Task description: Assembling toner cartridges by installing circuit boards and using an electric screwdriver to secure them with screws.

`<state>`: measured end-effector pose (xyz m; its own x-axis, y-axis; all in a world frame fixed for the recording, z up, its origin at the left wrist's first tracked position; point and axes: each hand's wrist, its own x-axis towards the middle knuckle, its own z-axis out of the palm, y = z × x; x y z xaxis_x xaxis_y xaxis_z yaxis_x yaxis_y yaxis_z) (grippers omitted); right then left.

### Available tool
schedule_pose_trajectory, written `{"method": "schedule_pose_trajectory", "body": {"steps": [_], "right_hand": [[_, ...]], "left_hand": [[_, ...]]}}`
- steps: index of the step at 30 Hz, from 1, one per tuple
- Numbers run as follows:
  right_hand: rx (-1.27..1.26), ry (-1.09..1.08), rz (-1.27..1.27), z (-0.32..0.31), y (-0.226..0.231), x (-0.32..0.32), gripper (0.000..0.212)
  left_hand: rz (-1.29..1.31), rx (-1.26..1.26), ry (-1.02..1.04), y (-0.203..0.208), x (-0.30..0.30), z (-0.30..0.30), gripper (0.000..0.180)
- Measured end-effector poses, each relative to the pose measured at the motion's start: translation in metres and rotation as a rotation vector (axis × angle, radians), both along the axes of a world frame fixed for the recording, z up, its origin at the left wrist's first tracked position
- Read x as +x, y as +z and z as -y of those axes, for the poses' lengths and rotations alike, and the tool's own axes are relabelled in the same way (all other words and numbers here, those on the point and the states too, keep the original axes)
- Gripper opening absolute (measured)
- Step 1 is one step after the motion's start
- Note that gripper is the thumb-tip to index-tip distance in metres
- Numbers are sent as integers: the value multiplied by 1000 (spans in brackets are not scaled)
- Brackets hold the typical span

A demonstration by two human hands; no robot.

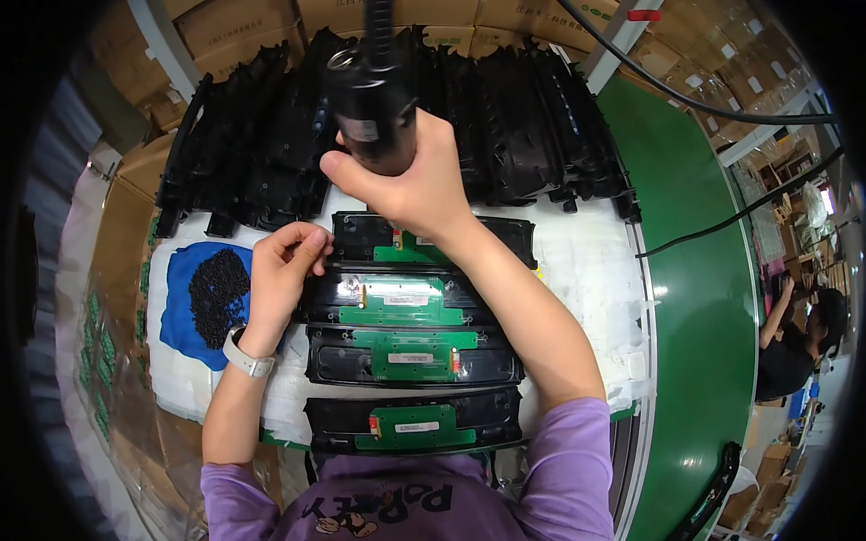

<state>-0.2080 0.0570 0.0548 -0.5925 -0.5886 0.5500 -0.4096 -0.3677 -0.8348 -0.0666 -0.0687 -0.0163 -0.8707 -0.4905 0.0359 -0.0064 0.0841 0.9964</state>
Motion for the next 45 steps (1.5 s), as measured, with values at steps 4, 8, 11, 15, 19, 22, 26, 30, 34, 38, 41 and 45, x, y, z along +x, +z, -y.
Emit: {"method": "schedule_pose_trajectory", "body": {"steps": [4,8,11,15,19,22,26,30,34,38,41,45], "right_hand": [[-188,150,177,-19,16,-5,23],[-539,397,472,-32,29,-5,19],[-544,374,512,-35,31,1,19],[-496,350,458,-32,26,4,19],[-491,327,463,-33,24,7,19],[-493,327,484,-33,24,9,20],[-500,349,512,-31,23,14,18],[-418,379,440,-32,22,11,25],[-465,223,587,-27,27,17,16],[-542,239,698,-27,26,8,16],[-215,172,387,-34,23,-11,20],[6,-11,142,-34,12,-20,23]], "left_hand": [[-82,77,-67,9,4,-8,12],[-19,192,-219,20,10,-22,12],[-38,218,-248,24,12,-25,12],[-18,215,-244,23,12,-24,11],[21,209,-212,23,11,-25,10],[23,217,-200,19,12,-24,10],[6,288,-216,19,13,-24,10],[12,248,-219,20,15,-26,11],[-4,361,-224,17,15,-27,13],[7,338,-187,24,15,-34,19],[-46,249,2,19,9,-31,25],[-151,468,21,17,7,-22,26]]}}
